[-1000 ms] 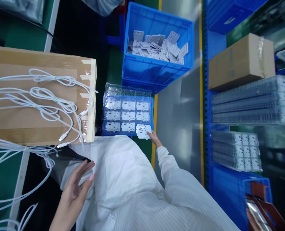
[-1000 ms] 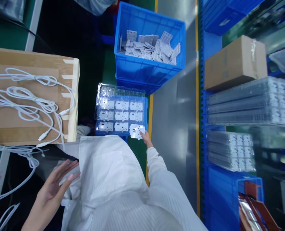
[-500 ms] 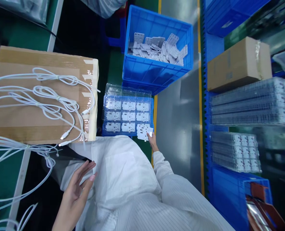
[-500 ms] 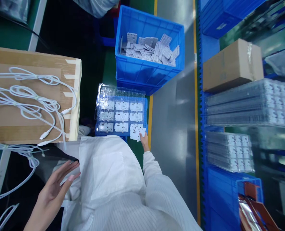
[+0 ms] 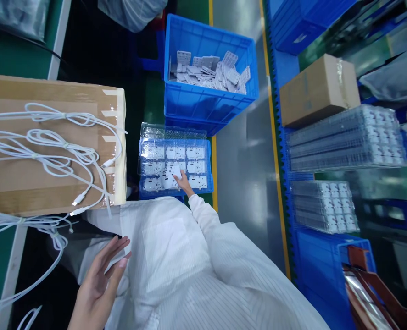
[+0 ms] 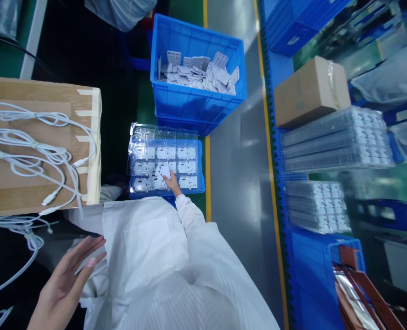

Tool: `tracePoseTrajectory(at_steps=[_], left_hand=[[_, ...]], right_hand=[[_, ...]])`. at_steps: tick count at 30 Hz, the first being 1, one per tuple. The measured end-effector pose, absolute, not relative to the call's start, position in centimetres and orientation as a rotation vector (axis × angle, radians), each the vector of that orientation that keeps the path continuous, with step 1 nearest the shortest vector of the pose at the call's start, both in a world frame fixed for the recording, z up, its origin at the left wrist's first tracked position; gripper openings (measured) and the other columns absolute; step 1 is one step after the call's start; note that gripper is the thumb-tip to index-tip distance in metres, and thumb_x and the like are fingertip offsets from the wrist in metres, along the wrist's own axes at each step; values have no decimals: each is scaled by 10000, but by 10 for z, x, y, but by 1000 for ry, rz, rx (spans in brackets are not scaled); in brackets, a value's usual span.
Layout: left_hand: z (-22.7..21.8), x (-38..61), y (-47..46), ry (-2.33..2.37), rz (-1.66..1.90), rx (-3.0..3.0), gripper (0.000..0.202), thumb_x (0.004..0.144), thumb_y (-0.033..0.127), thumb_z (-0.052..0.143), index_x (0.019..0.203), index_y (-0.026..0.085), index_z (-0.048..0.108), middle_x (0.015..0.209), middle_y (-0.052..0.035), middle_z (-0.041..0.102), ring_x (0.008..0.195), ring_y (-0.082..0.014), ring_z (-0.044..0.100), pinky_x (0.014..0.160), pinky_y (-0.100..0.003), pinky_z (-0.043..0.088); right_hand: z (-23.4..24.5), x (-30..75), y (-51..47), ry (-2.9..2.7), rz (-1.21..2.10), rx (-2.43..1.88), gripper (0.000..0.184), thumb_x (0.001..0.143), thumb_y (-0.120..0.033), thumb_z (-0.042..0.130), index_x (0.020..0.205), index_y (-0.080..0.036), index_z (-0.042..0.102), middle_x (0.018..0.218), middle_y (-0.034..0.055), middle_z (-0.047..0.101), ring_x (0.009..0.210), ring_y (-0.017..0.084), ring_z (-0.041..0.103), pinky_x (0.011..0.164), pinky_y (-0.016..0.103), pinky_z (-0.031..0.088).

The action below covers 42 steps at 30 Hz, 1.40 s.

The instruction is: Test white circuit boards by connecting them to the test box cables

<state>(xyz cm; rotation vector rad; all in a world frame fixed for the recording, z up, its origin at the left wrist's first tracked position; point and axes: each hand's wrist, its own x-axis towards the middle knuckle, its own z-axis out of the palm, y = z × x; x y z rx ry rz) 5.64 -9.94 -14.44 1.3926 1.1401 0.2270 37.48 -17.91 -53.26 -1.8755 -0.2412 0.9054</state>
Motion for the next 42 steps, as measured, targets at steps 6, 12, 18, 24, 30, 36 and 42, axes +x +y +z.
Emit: tracePoseTrajectory(at_steps=[6,12,18,24,30,36,42], left_hand=[[-146,56,-100,1155,217,1381,506,882,456,784,1344,288,660,1349,-94,711,1268,-262,693,1006,-322,611],[-147,58,-100,1109,237,1398,500,902,424,768,1370,292,648,1358,-98,704,1274,-253,690,1006,-320,610],[-147,58,-100,1116,237,1399,501,903,430,766,1367,288,643,1335,-100,717,1248,-244,706,996,-307,613],[-152,58,-104,1150,191,1389,530,896,480,764,1372,285,633,1377,-110,688,1292,-278,677,1050,-391,604],[-150,61,-105,1163,147,1366,548,901,511,752,1390,308,612,1414,-111,667,1332,-312,646,1112,-497,566],[-150,61,-107,1170,151,1358,549,901,525,746,1389,313,610,1421,-113,663,1325,-312,651,1113,-510,562],[-148,57,-106,1172,114,1360,553,915,524,729,1411,321,593,1440,-109,648,1341,-303,639,1116,-501,561]], right_hand=[[-544,376,-178,-256,933,-1927,891,866,-665,709,1587,-201,467,1604,152,512,1544,309,403,1263,465,314],[-544,383,-178,-288,909,-1952,893,844,-644,741,1534,-116,531,1626,211,467,1548,353,389,1287,478,272],[-534,373,-196,-315,835,-1939,798,875,-609,718,1497,-135,560,1570,196,534,1508,322,446,1267,462,321],[-528,349,-232,-324,885,-1916,635,885,-527,712,1425,-209,611,1422,125,663,1393,282,552,1206,453,408],[-529,329,-265,-307,978,-1916,541,853,-424,738,1329,-182,658,1356,145,696,1282,295,628,1177,469,427],[-536,332,-275,-273,1058,-1916,540,859,-410,751,1329,-164,653,1326,131,713,1277,284,624,1170,492,434],[-540,354,-271,-274,1194,-1865,354,950,-354,756,1237,-161,684,1228,88,722,1113,244,702,1034,503,556]])
